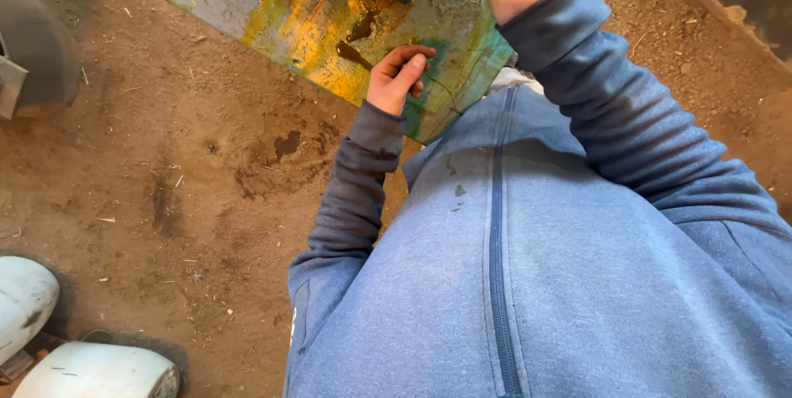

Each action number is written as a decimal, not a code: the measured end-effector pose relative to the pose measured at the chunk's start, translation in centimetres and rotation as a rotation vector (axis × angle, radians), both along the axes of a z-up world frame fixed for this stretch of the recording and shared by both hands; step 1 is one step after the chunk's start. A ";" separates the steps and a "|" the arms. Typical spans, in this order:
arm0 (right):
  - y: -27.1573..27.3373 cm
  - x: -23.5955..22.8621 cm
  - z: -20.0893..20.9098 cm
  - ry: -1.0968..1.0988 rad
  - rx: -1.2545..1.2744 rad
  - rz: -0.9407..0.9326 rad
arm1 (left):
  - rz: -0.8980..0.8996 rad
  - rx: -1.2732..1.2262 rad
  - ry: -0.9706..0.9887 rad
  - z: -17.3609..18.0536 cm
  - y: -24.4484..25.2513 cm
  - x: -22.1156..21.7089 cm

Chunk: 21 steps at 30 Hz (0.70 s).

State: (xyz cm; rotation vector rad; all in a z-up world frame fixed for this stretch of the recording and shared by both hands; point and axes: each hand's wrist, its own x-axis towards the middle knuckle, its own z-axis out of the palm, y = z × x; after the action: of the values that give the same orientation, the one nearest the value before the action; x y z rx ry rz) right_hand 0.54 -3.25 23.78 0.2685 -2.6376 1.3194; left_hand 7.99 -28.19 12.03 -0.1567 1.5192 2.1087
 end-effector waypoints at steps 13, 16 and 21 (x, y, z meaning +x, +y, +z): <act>0.9 0.0 -0.4 -0.123 0.027 -0.032 | -0.031 -0.015 0.007 -0.3 0.8 0.2; 0.0 0.0 -0.3 0.035 0.150 -0.050 | -0.021 -0.028 -0.010 -0.6 0.6 0.6; -0.8 -0.8 -3.4 -0.449 -0.667 0.030 | -0.020 -0.041 0.001 -0.8 0.5 0.5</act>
State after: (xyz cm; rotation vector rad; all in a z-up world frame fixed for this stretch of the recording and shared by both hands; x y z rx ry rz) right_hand -0.29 -4.03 20.37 -0.1011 -2.3009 2.3889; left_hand 8.46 -27.74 11.22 -0.1539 1.5593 2.0630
